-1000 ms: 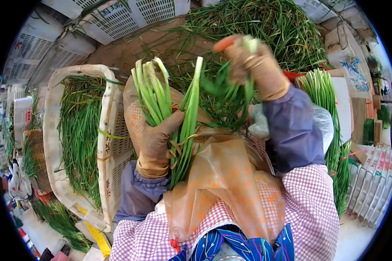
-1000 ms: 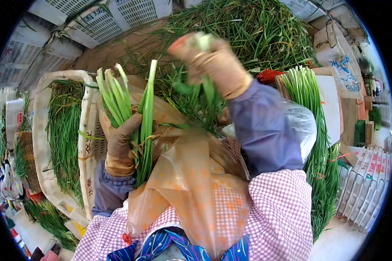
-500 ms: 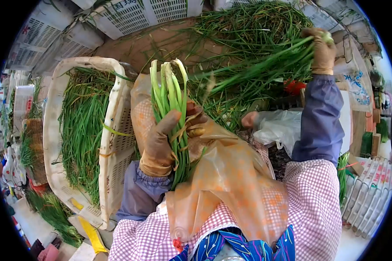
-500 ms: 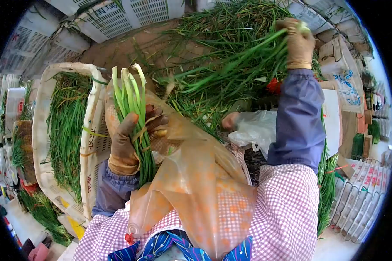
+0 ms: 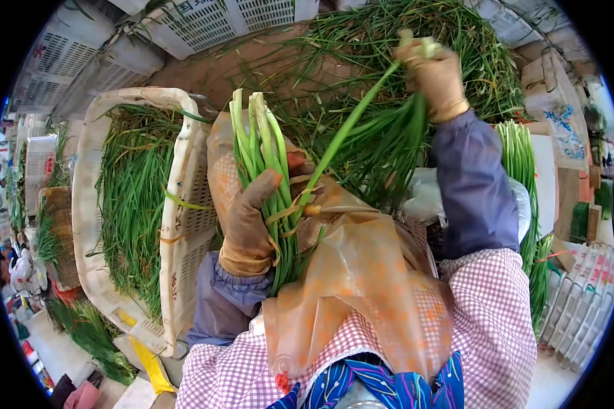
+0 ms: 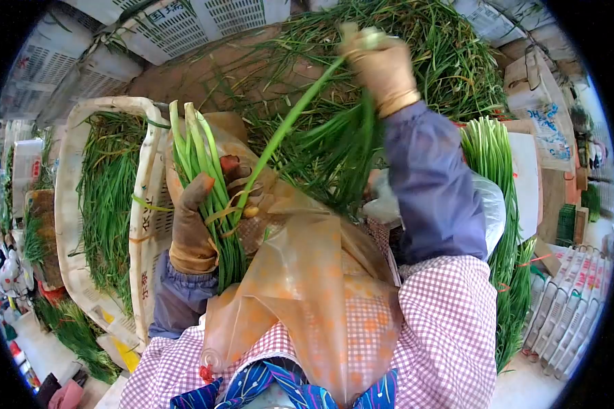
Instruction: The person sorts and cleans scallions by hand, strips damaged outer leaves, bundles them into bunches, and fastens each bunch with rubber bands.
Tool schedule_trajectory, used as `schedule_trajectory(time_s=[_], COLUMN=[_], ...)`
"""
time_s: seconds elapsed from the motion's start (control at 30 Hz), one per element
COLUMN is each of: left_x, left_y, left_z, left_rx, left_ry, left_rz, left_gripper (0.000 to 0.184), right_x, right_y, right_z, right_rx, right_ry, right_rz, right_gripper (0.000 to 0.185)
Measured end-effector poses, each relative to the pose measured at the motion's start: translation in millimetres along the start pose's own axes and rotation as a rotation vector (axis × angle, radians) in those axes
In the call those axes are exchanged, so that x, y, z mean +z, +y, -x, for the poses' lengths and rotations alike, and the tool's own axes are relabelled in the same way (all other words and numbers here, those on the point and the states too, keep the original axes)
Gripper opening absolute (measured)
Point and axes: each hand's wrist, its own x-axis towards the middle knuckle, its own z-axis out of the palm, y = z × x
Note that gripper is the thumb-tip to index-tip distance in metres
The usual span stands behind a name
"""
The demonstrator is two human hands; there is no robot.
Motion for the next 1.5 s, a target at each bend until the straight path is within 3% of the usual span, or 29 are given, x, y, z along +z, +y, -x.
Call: schedule_trajectory(time_s=[0.03, 0.1, 0.13, 0.17, 0.2, 0.33, 0.43, 0.6, 0.73, 0.83, 0.9, 0.97, 1.03, 1.1, 1.23, 1.37, 1.5], left_x=[1.1, -1.3, -2.4, -2.7, -2.6, 3.8, 5.9, 2.0, 1.0, 3.1, 5.0, 7.8, 8.2, 9.0, 8.7, 20.5, 23.4], left_y=[-1.5, -2.0, -2.2, -3.2, -4.6, -5.4, -6.2, -2.9, -10.4, -12.4, -9.3, -10.6, -7.4, -6.4, -7.4, -4.0, -7.9], left_z=[0.5, -0.1, -1.2, -2.3, -3.1, -5.2, -5.4, -4.3, -11.8, -10.7, -7.5, -5.2, -3.6, -5.6, -8.4, -5.3, -5.6], left_rx=[0.004, -0.038, -0.085, -0.089, -0.119, -0.298, -0.229, -0.11, -0.156, -0.213, -0.229, -0.028, -0.037, -0.056, -0.083, -0.031, 0.014], left_ry=[-0.007, -0.058, -0.103, -0.103, -0.148, -0.27, -0.195, -0.052, -0.166, -0.148, -0.127, 0.065, 0.029, -0.024, -0.057, 0.033, 0.125], left_rz=[0.044, 0.093, 0.134, 0.136, 0.161, 0.247, 0.113, 0.167, 0.136, 0.141, 0.164, 0.042, 0.134, 0.227, 0.109, -0.156, -0.129], left_gripper=[0.047, 0.047, 0.047, 0.047, 0.047, 0.048, 0.048, 0.045, 0.041, 0.04, 0.04, 0.039, 0.037, 0.035, 0.031, 0.031, 0.032], right_x=[-27.5, -53.3, -49.4, -36.6, -15.0, 47.0, 66.3, 40.7, 42.9, 57.5, 46.5, 18.0, -29.7, -42.3, -11.8, 45.5, 65.0], right_y=[25.9, 12.2, 2.4, -3.3, -22.2, -67.5, -46.4, -27.3, -41.8, -25.2, -22.9, -23.7, 12.7, -4.5, -41.8, -52.4, -35.7], right_z=[-26.4, -25.1, -15.6, -3.6, 15.1, 72.8, 83.3, 75.1, 82.8, 86.4, 80.7, 61.1, 19.0, 14.7, 50.7, 87.5, 95.7], right_rx=[-0.122, -0.211, -0.132, -0.229, -0.189, 0.341, 0.448, 0.508, 0.584, 0.386, 0.296, 0.184, -0.015, -0.055, -0.033, 0.216, 0.292], right_ry=[0.114, 0.318, 0.234, 0.088, -0.051, -0.59, -0.653, -0.533, -0.588, -0.635, -0.521, -0.276, -0.076, 0.18, -0.129, -0.516, -0.655], right_rz=[0.005, 0.688, 0.582, 0.422, 0.435, -0.083, -0.431, -0.552, -0.429, -0.292, -0.347, -0.315, -0.222, -0.265, -0.092, -0.285, -0.456], right_gripper=[0.022, 0.033, 0.044, 0.041, 0.036, 0.021, 0.016, 0.012, 0.014, 0.012, 0.008, 0.007, 0.009, 0.009, 0.01, 0.013, 0.012])
